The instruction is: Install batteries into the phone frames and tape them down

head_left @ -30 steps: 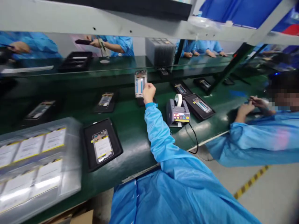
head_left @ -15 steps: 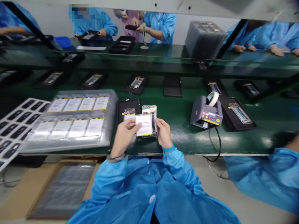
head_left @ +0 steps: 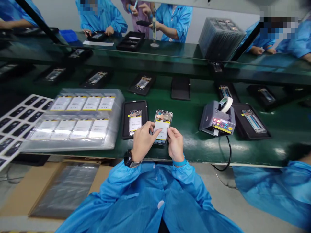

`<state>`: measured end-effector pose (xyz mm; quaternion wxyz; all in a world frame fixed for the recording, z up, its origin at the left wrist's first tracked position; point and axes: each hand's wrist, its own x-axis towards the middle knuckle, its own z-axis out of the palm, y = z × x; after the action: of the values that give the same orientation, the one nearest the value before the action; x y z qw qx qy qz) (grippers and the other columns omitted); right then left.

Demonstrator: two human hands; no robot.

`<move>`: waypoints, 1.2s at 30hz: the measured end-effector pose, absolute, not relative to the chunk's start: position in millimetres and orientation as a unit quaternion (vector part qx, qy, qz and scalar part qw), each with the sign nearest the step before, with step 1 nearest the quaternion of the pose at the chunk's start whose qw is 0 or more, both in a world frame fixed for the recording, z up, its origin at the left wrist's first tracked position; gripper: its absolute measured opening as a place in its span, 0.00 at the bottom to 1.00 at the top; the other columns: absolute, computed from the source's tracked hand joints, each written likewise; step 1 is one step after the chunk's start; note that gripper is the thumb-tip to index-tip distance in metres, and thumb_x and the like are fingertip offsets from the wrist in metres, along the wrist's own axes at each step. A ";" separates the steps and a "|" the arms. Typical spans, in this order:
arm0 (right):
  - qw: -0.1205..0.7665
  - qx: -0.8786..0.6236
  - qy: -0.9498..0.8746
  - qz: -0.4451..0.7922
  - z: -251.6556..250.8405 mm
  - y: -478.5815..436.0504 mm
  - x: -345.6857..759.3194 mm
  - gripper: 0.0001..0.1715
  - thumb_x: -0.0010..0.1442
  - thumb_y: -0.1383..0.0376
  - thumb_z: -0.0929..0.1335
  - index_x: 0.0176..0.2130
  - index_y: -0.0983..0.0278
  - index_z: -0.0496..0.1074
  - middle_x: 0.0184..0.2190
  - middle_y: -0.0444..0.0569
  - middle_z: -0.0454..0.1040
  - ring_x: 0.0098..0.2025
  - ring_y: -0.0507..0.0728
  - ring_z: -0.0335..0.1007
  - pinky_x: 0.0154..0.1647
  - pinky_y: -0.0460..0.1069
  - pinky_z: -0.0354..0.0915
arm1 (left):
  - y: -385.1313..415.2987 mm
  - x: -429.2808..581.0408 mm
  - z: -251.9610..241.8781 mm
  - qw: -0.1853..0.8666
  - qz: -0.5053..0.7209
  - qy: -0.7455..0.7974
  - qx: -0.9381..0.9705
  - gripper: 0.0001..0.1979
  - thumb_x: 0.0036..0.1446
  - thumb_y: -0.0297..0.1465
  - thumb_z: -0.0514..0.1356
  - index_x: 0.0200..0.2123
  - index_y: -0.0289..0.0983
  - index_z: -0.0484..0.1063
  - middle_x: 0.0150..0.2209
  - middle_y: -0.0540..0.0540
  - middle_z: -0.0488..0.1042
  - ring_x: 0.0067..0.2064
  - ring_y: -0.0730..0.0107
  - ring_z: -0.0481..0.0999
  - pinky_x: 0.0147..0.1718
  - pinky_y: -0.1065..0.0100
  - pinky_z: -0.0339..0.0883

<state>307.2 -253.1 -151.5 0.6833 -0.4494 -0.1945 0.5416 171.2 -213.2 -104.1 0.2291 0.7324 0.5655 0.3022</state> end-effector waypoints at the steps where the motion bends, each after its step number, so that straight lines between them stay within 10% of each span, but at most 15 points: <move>1: 0.683 -0.449 -0.194 0.542 -151.2 -254.1 306.3 0.19 0.53 0.53 0.77 0.40 0.62 0.77 0.36 0.47 0.81 0.42 0.60 0.79 0.42 0.53 0.75 | -212.0 170.7 -105.1 0.220 0.304 0.562 0.737 0.12 0.58 0.41 0.67 0.39 0.40 0.73 0.29 0.50 0.73 0.29 0.67 0.72 0.29 0.68 0.59; 11: 0.657 -0.442 -0.238 0.563 -142.4 -267.5 302.2 0.22 0.54 0.54 0.78 0.45 0.60 0.76 0.40 0.48 0.82 0.43 0.62 0.80 0.42 0.55 0.77 | -196.2 171.1 -126.4 0.629 0.345 0.460 0.524 0.25 0.48 0.49 0.71 0.40 0.35 0.76 0.39 0.41 0.81 0.36 0.58 0.81 0.33 0.64 0.74; 36: 0.601 -0.500 -0.372 0.500 -113.7 -275.2 317.4 0.16 0.61 0.54 0.74 0.44 0.61 0.74 0.37 0.47 0.81 0.34 0.57 0.78 0.36 0.50 0.72 | -220.4 183.2 -116.2 0.621 0.417 0.438 0.498 0.18 0.54 0.41 0.69 0.40 0.34 0.76 0.37 0.44 0.81 0.35 0.65 0.79 0.33 0.70 0.73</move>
<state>317.4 -275.2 -113.7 0.6015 -0.4997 -0.3716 0.5004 183.2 -220.4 -116.2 0.6212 0.4984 0.4379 0.4170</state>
